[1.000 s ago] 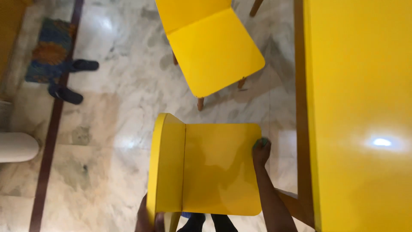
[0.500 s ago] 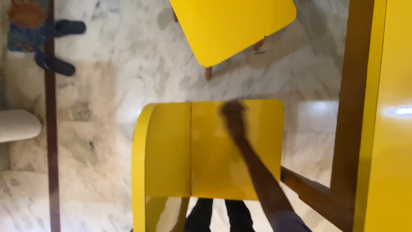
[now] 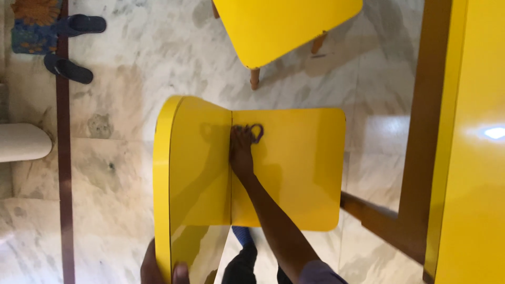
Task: Wiping down a yellow dining table and chairs with a cloth.
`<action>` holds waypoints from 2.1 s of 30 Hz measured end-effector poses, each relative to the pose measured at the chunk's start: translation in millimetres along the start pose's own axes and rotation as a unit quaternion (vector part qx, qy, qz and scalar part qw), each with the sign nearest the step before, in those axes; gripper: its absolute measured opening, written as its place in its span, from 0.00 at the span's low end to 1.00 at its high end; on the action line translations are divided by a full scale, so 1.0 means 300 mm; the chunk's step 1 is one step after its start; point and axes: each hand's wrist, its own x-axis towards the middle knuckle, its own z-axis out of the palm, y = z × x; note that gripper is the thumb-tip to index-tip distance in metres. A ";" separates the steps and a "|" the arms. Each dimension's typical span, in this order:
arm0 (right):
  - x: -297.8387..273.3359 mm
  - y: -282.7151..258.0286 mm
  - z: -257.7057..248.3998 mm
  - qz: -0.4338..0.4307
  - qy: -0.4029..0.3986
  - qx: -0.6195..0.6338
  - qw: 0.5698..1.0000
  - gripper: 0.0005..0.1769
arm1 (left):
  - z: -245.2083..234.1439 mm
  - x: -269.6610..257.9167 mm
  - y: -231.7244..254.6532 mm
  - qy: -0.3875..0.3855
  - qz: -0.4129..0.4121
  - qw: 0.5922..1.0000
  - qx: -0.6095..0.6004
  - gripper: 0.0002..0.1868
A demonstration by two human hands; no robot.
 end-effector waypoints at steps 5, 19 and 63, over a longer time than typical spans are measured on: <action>-0.499 -0.024 -0.148 -0.078 -0.167 0.008 0.983 0.42 | -0.014 0.134 0.315 -0.081 -0.035 0.992 0.086 0.36; -0.932 0.393 -0.663 0.094 0.077 -0.281 0.952 0.30 | 0.004 0.065 0.474 -0.049 0.071 0.959 0.271 0.40; -0.296 0.499 -2.315 -0.083 0.056 -0.126 0.987 0.28 | 0.088 0.062 0.482 0.098 -0.004 0.861 0.499 0.30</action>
